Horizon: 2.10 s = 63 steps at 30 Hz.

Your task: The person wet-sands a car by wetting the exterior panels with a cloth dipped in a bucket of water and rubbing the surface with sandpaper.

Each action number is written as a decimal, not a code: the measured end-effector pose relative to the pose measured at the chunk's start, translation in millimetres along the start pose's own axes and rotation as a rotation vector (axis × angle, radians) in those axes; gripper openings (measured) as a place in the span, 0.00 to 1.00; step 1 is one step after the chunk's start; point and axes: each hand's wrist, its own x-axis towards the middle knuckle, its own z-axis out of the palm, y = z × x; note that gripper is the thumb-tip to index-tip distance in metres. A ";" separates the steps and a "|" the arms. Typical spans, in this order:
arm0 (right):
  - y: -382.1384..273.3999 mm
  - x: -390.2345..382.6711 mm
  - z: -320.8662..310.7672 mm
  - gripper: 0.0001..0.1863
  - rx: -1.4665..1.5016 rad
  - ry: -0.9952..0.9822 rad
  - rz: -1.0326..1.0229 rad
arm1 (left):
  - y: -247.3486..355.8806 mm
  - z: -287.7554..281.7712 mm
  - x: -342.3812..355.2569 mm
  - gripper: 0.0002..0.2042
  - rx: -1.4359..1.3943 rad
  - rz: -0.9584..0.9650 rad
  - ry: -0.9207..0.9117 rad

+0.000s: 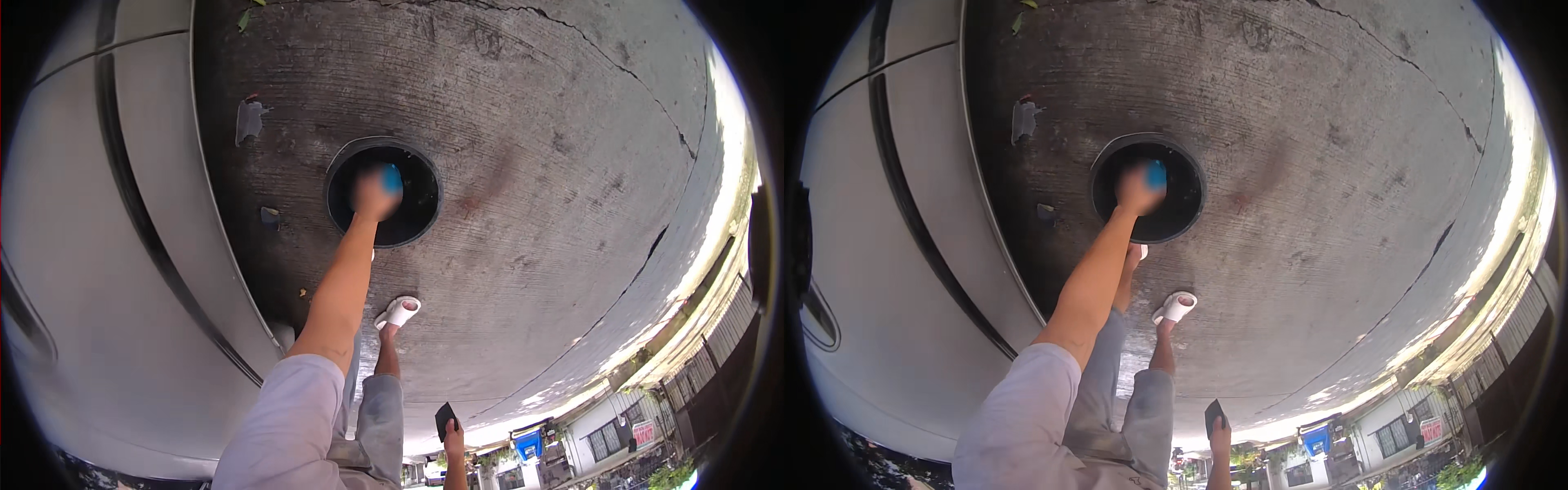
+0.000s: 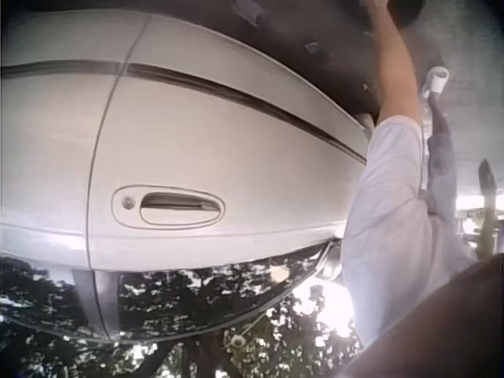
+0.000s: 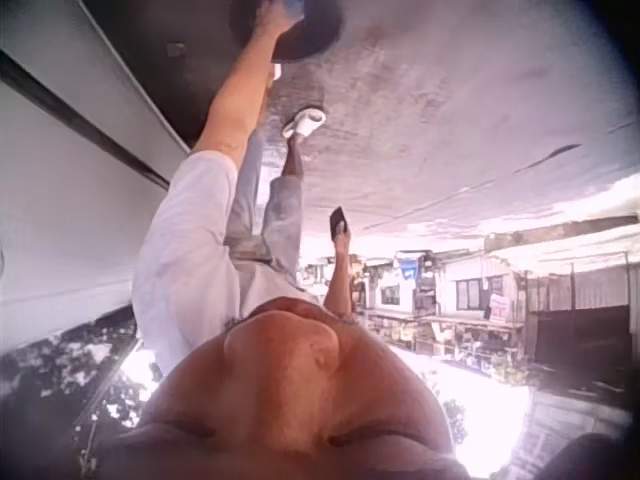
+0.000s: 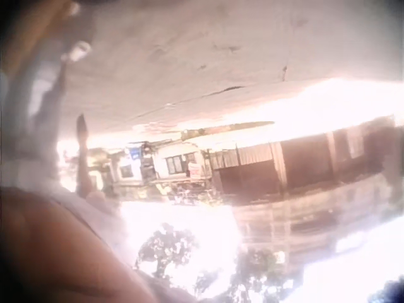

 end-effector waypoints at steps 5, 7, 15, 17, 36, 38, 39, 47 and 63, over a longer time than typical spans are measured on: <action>16.5 -38.1 14.4 0.26 -0.133 -0.105 0.328 | -39.4 49.9 49.7 0.40 0.317 0.000 -0.034; 2.8 -40.7 24.9 0.28 -0.214 -0.078 0.212 | -68.1 50.9 71.6 0.37 0.374 0.013 -0.196; -191.6 -44.5 14.2 0.27 0.132 -0.187 -0.137 | -53.6 -87.2 6.1 0.32 0.149 0.137 -0.212; -221.1 -50.5 1.5 0.29 0.181 -0.226 -0.232 | -39.3 -139.6 -52.3 0.33 -0.002 0.179 -0.147; -422.0 52.1 -77.0 0.24 -0.359 -0.126 -0.842 | -105.0 -388.1 -532.5 0.31 0.434 -0.280 1.286; -423.1 51.2 -77.6 0.24 -0.345 -0.153 -0.846 | -124.2 -388.0 -520.8 0.30 0.593 -0.244 1.287; -424.3 51.4 -74.5 0.24 -0.325 -0.172 -0.854 | -134.4 -394.1 -513.7 0.28 0.745 -0.199 1.287; -530.4 68.8 -31.9 0.27 -0.225 -0.112 -1.276 | -11.3 -617.9 -392.7 0.18 1.109 0.581 1.257; -318.7 -461.9 277.1 0.40 0.274 -0.335 -1.955 | -72.6 -647.5 -615.6 0.19 1.313 0.624 1.005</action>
